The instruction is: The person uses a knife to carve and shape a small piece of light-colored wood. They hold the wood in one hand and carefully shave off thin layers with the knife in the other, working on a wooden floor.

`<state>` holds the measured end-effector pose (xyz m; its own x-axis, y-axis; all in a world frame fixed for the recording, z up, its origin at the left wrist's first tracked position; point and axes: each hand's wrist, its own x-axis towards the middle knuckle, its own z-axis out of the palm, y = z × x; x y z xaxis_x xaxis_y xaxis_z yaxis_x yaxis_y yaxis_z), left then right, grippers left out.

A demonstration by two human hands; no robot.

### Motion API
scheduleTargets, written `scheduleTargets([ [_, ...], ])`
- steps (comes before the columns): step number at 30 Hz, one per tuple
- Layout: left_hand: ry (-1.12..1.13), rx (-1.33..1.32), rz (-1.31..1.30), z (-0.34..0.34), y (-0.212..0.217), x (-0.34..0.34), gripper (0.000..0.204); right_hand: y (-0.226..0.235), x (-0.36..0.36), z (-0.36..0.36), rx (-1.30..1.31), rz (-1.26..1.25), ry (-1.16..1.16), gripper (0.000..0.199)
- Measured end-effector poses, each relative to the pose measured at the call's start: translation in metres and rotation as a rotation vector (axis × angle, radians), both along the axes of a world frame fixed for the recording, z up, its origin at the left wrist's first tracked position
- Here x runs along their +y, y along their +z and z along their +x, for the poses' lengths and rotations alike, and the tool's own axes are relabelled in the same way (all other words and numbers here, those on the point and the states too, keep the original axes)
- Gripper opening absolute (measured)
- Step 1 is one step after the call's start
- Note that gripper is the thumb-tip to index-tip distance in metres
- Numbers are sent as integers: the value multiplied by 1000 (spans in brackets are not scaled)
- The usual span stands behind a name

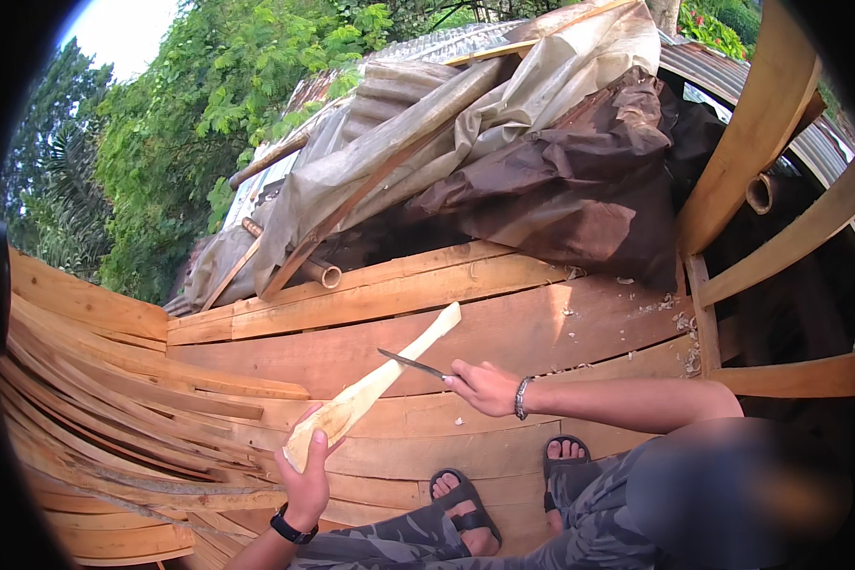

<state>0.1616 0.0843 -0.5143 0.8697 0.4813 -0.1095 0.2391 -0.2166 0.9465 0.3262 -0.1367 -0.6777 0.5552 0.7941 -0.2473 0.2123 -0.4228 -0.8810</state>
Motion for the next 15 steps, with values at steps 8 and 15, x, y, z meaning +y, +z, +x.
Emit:
scheduleTargets([
  [8, -382, 57, 563, -30, 15, 15, 40, -21, 3, -29, 100, 79, 72, 41],
  [15, -562, 51, 714, -28, 13, 11, 38, -47, -8, -5, -3, -108, 36, 48],
])
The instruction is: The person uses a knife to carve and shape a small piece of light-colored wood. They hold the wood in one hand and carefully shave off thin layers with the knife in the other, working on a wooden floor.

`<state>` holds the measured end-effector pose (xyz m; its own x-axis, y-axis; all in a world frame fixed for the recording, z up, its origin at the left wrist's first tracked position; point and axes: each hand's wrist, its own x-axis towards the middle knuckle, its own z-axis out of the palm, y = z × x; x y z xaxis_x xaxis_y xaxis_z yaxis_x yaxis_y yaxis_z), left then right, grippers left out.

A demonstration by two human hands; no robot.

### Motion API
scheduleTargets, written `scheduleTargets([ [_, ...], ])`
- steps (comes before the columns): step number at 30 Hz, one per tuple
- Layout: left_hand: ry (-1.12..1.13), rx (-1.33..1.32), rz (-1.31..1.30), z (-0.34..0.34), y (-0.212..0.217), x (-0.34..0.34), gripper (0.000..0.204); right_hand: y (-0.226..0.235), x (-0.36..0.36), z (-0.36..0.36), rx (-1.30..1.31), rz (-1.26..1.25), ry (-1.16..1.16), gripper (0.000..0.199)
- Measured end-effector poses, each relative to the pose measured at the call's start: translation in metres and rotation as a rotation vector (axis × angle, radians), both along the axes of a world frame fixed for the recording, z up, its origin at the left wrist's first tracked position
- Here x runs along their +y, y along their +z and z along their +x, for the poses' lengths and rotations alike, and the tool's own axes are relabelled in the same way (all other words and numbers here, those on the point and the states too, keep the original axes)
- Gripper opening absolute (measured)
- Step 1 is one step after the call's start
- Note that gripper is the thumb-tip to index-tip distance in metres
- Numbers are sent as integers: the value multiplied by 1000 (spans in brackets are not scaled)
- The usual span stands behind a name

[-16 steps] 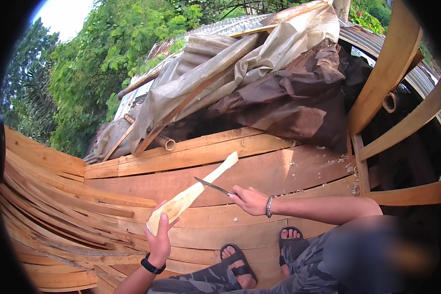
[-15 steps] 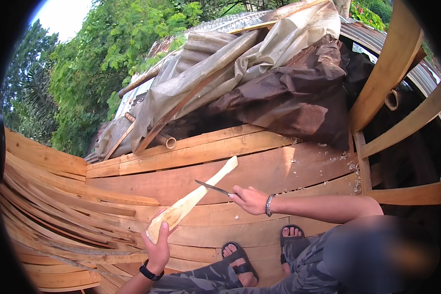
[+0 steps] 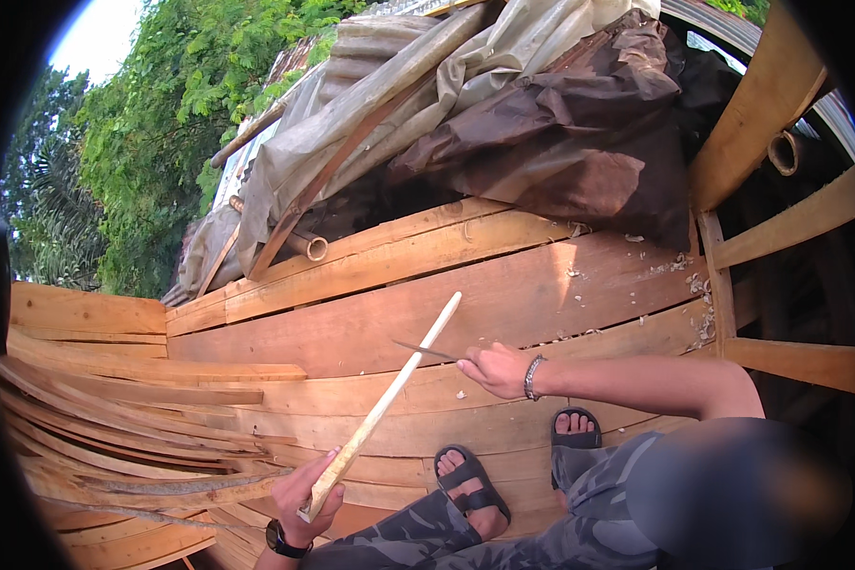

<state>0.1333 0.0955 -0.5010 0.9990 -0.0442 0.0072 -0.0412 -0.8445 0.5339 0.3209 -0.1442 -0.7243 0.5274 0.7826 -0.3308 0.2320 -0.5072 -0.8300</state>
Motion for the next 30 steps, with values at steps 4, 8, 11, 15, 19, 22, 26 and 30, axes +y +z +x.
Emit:
scheduleTargets([
  [4, 4, 12, 75, -9, -3, 5, 38, -4, 12, -8, 38, 32, 54, 50],
  [8, -131, 1, 63, -4, -7, 8, 37, -22, -6, 14, -5, -55, 31, 52],
  [11, -165, 44, 104, -5, -4, 10, 36, -7, 2, -10, 26, 111, 58, 55],
  [15, -385, 89, 150, 12, 3, 1, 36, -39, -20, 14, 39, -88, -17, 52],
  [19, -472, 95, 142, 22, 12, -8, 42, -10, -16, -26, 78, 133, 5, 55],
  [22, -525, 91, 137, 30, 20, -19, 43, -64, -32, -5, 91, 35, -147, 53],
  [26, -532, 117, 160, 33, 24, -26, 43, -24, -23, -29, 70, 171, -30, 55],
  [30, -548, 189, 173, 37, 33, -34, 46, -47, -22, -17, 98, 91, -153, 57],
])
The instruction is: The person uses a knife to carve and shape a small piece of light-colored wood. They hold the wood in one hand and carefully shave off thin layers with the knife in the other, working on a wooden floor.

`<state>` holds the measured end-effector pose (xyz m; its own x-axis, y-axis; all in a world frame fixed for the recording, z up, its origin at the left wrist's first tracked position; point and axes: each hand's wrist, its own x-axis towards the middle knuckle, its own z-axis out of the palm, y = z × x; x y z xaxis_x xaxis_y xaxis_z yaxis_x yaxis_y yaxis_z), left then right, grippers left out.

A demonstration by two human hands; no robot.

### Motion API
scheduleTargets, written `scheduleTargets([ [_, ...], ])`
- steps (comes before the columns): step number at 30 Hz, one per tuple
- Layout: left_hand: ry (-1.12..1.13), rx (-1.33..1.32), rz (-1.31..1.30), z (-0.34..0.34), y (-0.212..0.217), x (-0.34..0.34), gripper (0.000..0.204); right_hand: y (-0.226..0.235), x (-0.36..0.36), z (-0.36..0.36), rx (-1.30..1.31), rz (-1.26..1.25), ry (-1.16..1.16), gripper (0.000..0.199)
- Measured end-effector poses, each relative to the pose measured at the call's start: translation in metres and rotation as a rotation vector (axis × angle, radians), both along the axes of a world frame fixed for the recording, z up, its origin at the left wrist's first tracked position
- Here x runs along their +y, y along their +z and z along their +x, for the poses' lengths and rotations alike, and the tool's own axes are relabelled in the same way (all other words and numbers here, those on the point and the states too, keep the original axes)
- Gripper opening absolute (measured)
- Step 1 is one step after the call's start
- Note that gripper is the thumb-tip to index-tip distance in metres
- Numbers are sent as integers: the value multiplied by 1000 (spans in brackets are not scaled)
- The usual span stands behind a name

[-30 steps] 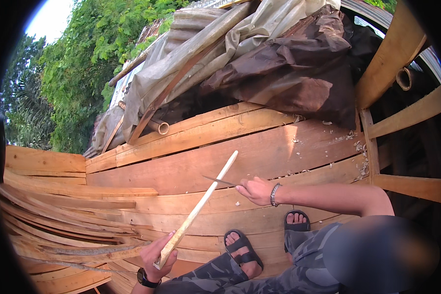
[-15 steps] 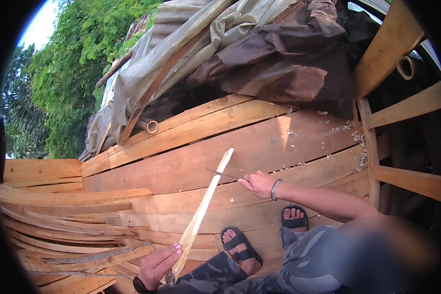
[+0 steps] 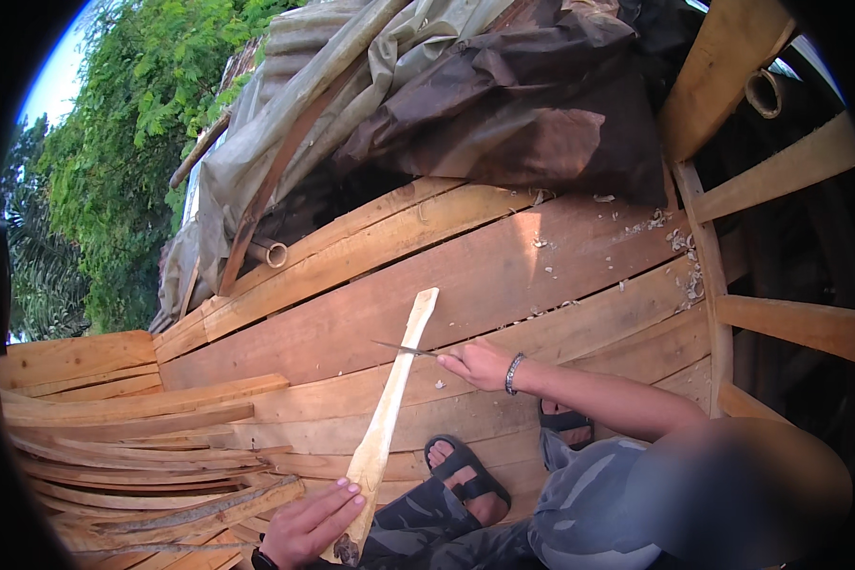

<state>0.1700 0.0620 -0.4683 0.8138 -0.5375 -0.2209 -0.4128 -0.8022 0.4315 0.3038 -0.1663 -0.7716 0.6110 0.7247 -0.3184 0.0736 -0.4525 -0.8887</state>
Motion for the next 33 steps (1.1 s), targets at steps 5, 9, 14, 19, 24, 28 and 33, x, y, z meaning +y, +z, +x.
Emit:
scheduleTargets([
  [5, 27, 19, -8, -3, -4, -5, 48, 15, 0, -15, -4, 57, 39, 55],
  [9, 68, 67, -10, -2, -2, -6, 47, 1, -6, 1, 48, -39, -15, 53],
  [14, 108, 96, -19, 2, 1, -5, 45, 16, -6, -15, 25, 49, 29, 55],
  [19, 21, 72, -42, 9, 1, -12, 43, -24, -15, 6, -2, -142, -61, 57],
  [24, 9, 64, -12, 4, -1, -11, 43, 26, -12, -17, -17, 18, 84, 57],
  [28, -13, 56, 8, 5, 1, -15, 43, -6, -24, 0, -33, -94, 37, 56],
  [33, 2, 80, 14, 0, -1, -11, 45, 23, -16, -22, -36, -11, 82, 56],
])
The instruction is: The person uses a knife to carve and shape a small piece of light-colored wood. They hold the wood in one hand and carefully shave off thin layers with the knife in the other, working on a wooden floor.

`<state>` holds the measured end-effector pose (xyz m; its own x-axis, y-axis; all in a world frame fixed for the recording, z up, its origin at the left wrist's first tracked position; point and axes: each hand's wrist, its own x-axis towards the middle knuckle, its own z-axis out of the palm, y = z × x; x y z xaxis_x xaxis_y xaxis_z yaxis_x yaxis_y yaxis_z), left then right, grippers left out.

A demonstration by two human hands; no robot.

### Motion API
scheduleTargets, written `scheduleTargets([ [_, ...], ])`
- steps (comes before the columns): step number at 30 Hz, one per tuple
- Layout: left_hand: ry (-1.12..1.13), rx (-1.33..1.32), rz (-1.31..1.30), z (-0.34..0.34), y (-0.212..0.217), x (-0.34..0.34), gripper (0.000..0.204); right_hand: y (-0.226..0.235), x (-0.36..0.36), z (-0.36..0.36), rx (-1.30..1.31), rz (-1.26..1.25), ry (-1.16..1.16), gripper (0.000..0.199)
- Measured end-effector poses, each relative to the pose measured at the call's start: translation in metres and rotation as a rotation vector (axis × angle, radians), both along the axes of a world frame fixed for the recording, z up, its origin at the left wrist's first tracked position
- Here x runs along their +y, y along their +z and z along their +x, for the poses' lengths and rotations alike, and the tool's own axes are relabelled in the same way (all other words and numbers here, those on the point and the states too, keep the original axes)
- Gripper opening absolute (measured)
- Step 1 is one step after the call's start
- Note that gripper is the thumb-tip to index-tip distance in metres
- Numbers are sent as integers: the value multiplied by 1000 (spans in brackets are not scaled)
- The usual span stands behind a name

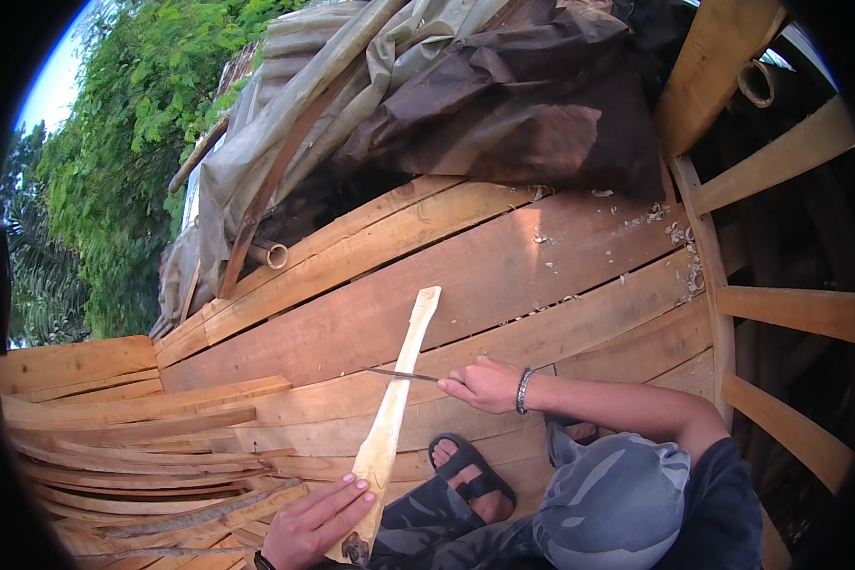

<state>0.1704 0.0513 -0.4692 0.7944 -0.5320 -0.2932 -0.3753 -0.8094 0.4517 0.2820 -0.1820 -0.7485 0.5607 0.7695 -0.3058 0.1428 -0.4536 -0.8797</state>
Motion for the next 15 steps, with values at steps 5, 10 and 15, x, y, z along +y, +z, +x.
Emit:
scheduleTargets([
  [5, 24, -10, -13, 0, -1, -2, 48, -48, -8, 33, 11, -172, -144, 55],
  [10, 208, -94, 100, -17, -13, 16, 44, -19, 16, 3, 8, 107, -117, 58],
  [15, 213, -64, 25, -8, -4, 10, 47, -52, 5, 44, -18, -99, -140, 57],
])
